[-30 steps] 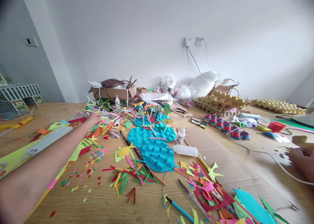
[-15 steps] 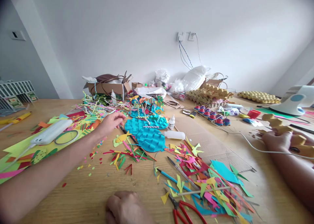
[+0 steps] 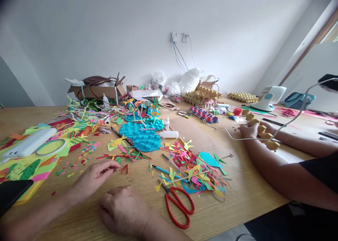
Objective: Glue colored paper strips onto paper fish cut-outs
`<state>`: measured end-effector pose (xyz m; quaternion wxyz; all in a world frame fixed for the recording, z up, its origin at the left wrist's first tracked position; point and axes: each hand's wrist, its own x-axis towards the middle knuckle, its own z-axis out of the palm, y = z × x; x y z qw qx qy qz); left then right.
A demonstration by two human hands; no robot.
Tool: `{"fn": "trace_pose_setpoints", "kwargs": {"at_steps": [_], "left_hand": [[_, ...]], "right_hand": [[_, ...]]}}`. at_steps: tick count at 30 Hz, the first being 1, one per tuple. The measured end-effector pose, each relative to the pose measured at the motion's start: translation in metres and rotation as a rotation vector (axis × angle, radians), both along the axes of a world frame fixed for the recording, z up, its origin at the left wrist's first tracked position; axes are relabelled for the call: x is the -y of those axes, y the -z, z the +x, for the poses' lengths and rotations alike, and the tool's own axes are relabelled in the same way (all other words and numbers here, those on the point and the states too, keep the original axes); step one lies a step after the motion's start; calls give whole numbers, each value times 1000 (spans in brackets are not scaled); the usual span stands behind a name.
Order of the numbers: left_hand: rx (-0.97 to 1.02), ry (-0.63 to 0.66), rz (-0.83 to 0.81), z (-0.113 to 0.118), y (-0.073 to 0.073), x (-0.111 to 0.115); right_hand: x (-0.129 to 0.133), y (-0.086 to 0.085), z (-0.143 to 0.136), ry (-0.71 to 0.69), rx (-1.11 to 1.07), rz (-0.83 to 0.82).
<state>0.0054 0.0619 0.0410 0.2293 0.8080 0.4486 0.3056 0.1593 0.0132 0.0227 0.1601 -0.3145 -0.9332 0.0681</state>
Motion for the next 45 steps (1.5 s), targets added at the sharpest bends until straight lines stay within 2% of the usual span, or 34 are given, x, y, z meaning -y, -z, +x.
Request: {"fn": "trace_pose_setpoints", "kwargs": {"at_steps": [4,8,12,16,20,24,28,32,37,45], "left_hand": [[72,15,208,-7,21,5],[17,182,387,-9,31,12],[-102,267,394,-7,32,21],[-162,281,336,-7,33,24],[-170,246,322,-8,33,23],[-215,276,321,-7,32,23],[-300,337,292,-7,28,22],[-401,350,330,-8,26,21],[-459,366,350,-7,27,20],[-420,353,350,-6,27,18]], "right_hand": [[8,-6,9,67,0,80],[20,-3,21,92,-16,81],[24,1,29,103,3,76],[17,-14,35,108,64,51],[-12,-44,36,143,136,50],[-71,-58,24,210,209,64],[-136,-46,3,217,257,63],[-177,-25,-16,200,290,57],[-197,-14,-32,177,314,67],[-202,-17,-38,151,351,95]]}}
